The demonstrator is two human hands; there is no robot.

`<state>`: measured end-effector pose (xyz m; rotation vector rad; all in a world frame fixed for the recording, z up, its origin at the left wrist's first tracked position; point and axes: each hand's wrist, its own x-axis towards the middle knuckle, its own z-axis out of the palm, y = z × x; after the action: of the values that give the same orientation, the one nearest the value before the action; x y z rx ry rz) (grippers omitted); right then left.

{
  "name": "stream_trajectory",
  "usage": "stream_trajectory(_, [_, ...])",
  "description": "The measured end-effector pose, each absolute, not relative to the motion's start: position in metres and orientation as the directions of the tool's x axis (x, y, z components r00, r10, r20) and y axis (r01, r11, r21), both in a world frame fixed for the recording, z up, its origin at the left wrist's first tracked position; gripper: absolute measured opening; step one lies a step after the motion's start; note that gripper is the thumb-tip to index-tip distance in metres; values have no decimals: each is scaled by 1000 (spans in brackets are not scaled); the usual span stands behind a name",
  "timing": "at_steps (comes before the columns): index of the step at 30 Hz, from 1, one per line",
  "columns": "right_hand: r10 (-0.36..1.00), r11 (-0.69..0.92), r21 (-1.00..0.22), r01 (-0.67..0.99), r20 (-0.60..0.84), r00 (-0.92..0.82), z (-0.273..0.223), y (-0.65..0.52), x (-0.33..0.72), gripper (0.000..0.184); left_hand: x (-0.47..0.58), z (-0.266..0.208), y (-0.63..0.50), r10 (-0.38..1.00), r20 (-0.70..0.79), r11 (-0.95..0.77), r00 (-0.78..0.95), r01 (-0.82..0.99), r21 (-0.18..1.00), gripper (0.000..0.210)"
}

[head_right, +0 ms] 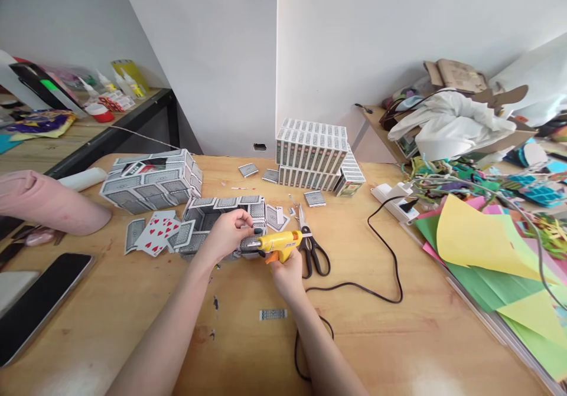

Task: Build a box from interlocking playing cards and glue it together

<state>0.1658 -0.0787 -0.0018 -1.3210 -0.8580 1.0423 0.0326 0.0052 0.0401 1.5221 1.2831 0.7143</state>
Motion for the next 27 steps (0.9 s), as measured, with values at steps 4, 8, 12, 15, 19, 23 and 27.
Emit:
stream_trajectory(4, [944, -45, -986, -158, -94, 316, 0, -79, 167, 15, 33, 43, 4, 943, -189, 77, 272, 377, 923, 15])
stream_trajectory(8, [956, -32, -977, -210, -91, 278, 3, -78, 169, 14, 33, 47, 4, 940, -200, 77, 275, 399, 914, 13])
stream_trajectory(12, [949, -46, -985, -169, -95, 299, 5, -78, 169, 17, 33, 49, 4, 944, -178, 46, 276, 424, 904, 13])
stream_trajectory(15, [935, -56, -992, -117, -93, 343, 7, -78, 168, 16, 33, 48, 4, 946, -169, 38, 276, 424, 905, 13])
stream_trajectory(19, [948, -61, -996, -65, -78, 308, 6, -79, 171, 17, 33, 50, 4, 940, -188, 59, 284, 408, 911, 14])
stream_trajectory(23, [963, -77, -997, -27, -81, 256, 2, -81, 175, 20, 33, 52, 3, 933, -209, 81, 293, 395, 915, 15])
stream_trajectory(27, [962, -61, -998, 12, -55, 266, -1, -81, 174, 16, 33, 51, 3, 932, -216, 85, 291, 404, 911, 14])
